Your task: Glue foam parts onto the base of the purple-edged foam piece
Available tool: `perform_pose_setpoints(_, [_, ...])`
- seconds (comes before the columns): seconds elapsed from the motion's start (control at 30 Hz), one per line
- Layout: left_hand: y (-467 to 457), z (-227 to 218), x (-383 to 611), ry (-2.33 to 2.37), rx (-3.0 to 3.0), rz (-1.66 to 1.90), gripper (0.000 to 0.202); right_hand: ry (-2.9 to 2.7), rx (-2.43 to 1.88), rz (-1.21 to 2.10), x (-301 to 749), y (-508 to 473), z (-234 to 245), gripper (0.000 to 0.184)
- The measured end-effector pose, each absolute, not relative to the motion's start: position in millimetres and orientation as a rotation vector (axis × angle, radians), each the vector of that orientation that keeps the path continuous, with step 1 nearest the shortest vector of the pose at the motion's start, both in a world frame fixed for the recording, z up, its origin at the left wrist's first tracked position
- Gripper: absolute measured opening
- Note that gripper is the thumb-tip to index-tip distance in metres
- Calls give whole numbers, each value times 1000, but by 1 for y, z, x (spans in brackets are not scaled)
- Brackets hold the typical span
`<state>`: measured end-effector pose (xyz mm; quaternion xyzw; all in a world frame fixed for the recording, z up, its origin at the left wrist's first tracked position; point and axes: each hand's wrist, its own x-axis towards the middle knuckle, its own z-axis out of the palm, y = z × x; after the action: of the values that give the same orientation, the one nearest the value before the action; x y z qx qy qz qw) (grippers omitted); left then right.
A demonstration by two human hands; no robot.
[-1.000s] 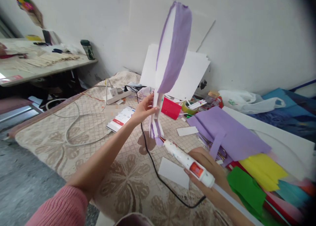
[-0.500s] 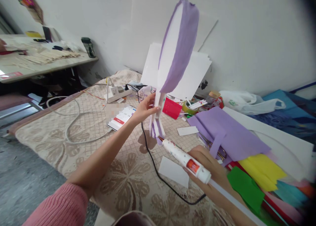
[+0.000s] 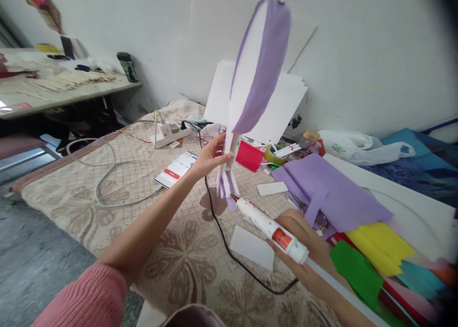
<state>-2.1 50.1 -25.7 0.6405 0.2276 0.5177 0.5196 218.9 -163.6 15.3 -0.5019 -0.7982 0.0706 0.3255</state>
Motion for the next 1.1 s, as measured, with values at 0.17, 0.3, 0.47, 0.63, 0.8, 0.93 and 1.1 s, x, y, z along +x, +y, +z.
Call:
perform_pose_setpoints(0.17, [51,-27,-2,529,1540,1253,73,-2099,-1340,168,218,-164,15,18])
perform_pose_setpoints(0.3, [52,-28,-1,534,1533,1248,74,-2124,-1354,197,218,-165,16,21])
perform_pose_setpoints(0.47, [52,-27,-2,536,1536,1246,78,-2143,-1345,256,218,-168,18,16])
perform_pose_setpoints(0.63, [51,-26,-2,524,1552,1245,73,-2063,-1360,257,221,-171,21,7])
perform_pose_setpoints(0.8, [52,-27,-2,522,1554,1243,75,-2061,-1390,281,227,-173,19,5])
perform_pose_setpoints(0.93, [52,-28,-2,525,1554,1241,76,-2073,-1385,306,229,-173,17,5])
perform_pose_setpoints(1.1, [53,-29,-2,528,1561,1244,73,-2090,-1377,331,229,-173,14,5])
